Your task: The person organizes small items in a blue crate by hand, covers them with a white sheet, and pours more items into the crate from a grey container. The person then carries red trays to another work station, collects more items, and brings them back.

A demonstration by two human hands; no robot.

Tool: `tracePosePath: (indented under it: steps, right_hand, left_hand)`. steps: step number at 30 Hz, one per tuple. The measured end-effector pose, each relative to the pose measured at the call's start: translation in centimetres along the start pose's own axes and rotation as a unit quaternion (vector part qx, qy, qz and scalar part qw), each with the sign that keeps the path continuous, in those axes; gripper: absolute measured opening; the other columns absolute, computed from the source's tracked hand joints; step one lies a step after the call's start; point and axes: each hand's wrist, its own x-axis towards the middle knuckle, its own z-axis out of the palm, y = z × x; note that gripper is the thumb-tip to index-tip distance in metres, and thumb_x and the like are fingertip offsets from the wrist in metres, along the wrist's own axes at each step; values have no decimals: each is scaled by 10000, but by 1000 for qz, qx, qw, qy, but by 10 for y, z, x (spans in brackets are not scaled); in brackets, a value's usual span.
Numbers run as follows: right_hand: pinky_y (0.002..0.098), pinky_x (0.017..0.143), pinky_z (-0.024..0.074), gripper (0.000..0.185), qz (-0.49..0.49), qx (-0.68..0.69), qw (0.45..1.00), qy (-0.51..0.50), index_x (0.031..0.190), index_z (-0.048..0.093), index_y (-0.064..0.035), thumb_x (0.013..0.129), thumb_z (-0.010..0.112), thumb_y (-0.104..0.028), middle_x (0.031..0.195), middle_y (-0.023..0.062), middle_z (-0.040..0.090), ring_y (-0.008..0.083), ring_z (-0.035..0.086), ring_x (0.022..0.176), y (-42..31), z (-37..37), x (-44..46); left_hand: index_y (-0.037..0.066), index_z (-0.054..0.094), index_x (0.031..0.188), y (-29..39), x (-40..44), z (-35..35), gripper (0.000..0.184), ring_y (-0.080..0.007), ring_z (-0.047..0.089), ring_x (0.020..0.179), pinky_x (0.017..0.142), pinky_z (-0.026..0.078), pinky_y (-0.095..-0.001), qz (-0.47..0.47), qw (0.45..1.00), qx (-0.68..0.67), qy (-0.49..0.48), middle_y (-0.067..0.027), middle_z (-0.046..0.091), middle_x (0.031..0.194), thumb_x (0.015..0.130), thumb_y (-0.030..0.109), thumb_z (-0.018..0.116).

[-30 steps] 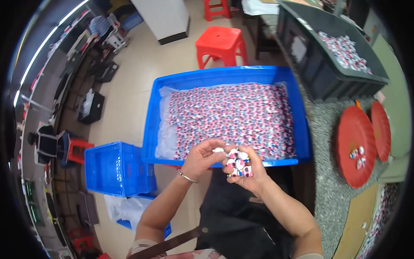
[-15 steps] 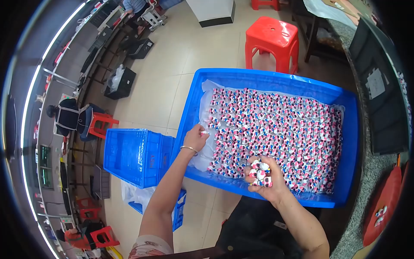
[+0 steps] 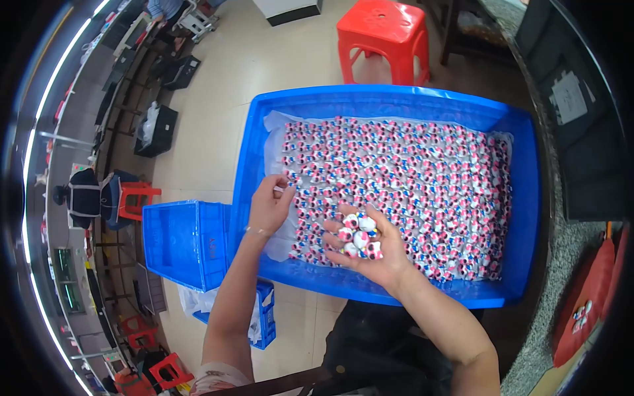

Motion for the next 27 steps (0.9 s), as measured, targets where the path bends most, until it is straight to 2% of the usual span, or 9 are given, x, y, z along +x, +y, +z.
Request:
tracePosePath:
  steps: [2,4,7,10,13,16,19,24,27]
  right_hand:
    - [530,875,481,424,-40,-12,998,55,1195,559,-94,935,455,-412,1176,197,584,341,598,1023,0,15,-3]
    - [547,931,443,421,-55,-26,997,49,1205,551,-75,955,427,-391,1153,192,597,329,591,1038,0,15,-8]
    - [510,913,459,410,-82,-40,995,46,1169,563,-60,973,395,-378,1132,191,611,318,590,1041,7,2,0]
    - [496,893,470,387,-85,-18,995,42,1100,587,-57,972,399,-370,1131,200,611,322,592,1032,15,9,1]
    - [496,908,460,344,-111,-12,993,46,1048,596,-61,947,455,-357,1127,221,605,336,585,1048,22,9,-7]
    - [542,967,406,316,-99,35,994,19,1025,598,-63,903,522,-345,1114,223,600,366,534,1131,19,2,-13]
    - [593,1016,336,297,-108,50,991,63,1022,584,-59,891,528,-320,1172,233,556,402,473,1200,12,7,-23]
    - [603,989,365,307,-83,48,993,67,1035,575,-56,901,527,-327,1215,244,531,408,462,1216,3,-10,-24]
    - [612,993,355,303,-73,47,995,49,1040,574,-57,904,523,-323,1232,245,523,411,456,1222,-1,-13,-21]
  left_hand:
    - [55,583,1076,54,-30,-14,292,-198,623,855,700,500,-327,12,988,-69,-138,-125,597,1035,802,103,672]
    - [49,578,1021,97,-54,-19,249,-242,611,832,692,485,-357,190,952,-45,-234,-128,584,1001,792,88,665]
    - [54,581,987,95,-78,8,268,-236,587,788,649,481,-305,286,940,-9,-186,-91,610,886,746,39,696]
    - [59,568,969,93,-89,10,261,-285,569,788,652,482,-319,272,951,38,-141,-117,590,934,739,26,688]
    - [53,583,1014,97,-99,5,276,-255,589,823,672,486,-310,243,953,57,-170,-118,592,976,757,21,678]
    - [34,591,1072,98,-91,-9,279,-177,603,874,688,490,-281,148,967,-117,-171,-78,607,975,799,18,647]
    - [30,592,1099,27,-60,-21,296,-106,608,794,701,498,-255,-95,947,-266,-151,-38,616,960,811,39,661]
    - [35,596,1035,-36,-15,-23,345,-200,651,781,716,507,-311,-33,985,123,-121,-101,632,888,740,152,731]
    - [16,582,976,-39,1,-11,307,-377,606,920,790,483,-451,-25,954,269,-130,-203,621,957,736,167,698]
